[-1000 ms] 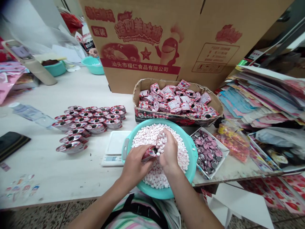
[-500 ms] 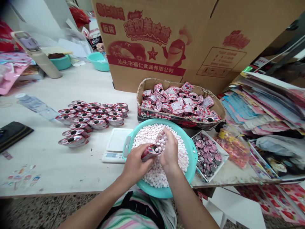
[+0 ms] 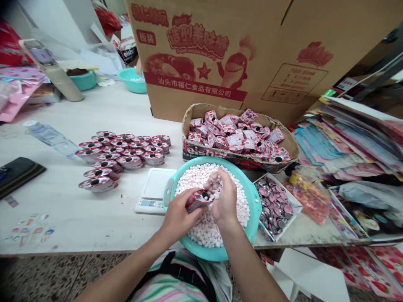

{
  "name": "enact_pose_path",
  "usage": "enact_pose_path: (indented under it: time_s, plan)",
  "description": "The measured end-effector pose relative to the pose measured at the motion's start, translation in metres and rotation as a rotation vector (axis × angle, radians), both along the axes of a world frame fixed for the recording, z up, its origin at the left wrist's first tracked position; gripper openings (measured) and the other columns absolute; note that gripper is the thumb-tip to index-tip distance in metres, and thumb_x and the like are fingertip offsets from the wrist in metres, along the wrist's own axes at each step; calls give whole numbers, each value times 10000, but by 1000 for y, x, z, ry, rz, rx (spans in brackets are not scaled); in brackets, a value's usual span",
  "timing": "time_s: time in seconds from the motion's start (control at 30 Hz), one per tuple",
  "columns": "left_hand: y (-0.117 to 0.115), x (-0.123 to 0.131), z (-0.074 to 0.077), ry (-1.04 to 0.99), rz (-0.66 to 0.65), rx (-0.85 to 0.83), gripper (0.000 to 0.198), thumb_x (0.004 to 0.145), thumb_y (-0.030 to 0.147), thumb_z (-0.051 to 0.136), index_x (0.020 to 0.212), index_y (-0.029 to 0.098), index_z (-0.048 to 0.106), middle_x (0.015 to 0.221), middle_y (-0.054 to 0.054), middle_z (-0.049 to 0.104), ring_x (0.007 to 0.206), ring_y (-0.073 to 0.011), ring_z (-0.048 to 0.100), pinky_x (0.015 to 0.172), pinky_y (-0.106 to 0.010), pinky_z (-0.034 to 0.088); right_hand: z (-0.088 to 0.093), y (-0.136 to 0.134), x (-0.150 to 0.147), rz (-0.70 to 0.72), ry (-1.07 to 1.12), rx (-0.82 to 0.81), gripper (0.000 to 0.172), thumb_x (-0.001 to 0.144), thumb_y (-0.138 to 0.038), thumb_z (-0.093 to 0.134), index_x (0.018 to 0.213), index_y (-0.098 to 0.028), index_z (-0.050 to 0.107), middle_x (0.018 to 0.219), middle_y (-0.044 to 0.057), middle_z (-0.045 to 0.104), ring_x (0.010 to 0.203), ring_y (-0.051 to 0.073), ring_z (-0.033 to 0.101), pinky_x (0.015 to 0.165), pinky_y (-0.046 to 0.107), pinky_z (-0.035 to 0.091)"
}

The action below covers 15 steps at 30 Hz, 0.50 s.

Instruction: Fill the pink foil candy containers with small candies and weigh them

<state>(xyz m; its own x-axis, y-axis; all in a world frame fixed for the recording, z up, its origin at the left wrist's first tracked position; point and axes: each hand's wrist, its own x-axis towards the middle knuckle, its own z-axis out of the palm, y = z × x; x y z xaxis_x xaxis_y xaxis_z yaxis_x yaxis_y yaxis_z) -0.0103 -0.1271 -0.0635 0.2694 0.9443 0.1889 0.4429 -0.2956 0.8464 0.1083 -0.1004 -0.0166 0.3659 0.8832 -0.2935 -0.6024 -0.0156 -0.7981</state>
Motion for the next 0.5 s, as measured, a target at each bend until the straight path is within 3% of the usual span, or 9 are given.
enact_pose_path:
  time_s: [0.23, 0.5]
  plan:
    - [-1, -1, -1, 52, -30, 65, 433, 743, 176, 663, 1161, 241, 567, 1125, -33, 658, 1027, -226, 584, 894, -364, 426, 0, 0, 0, 57, -49, 7, 278, 701, -398, 651, 596, -193, 495, 564, -48, 491, 461, 79, 456, 398, 208, 346]
    - [1, -1, -1, 29, -5, 55, 423, 739, 175, 661, 1150, 230, 579, 1139, -44, 662, 1031, -230, 597, 893, -356, 435, 5, 6, -4, 116, 55, 18, 292, 706, -375, 669, 594, -194, 470, 546, -59, 463, 458, 73, 438, 399, 200, 338]
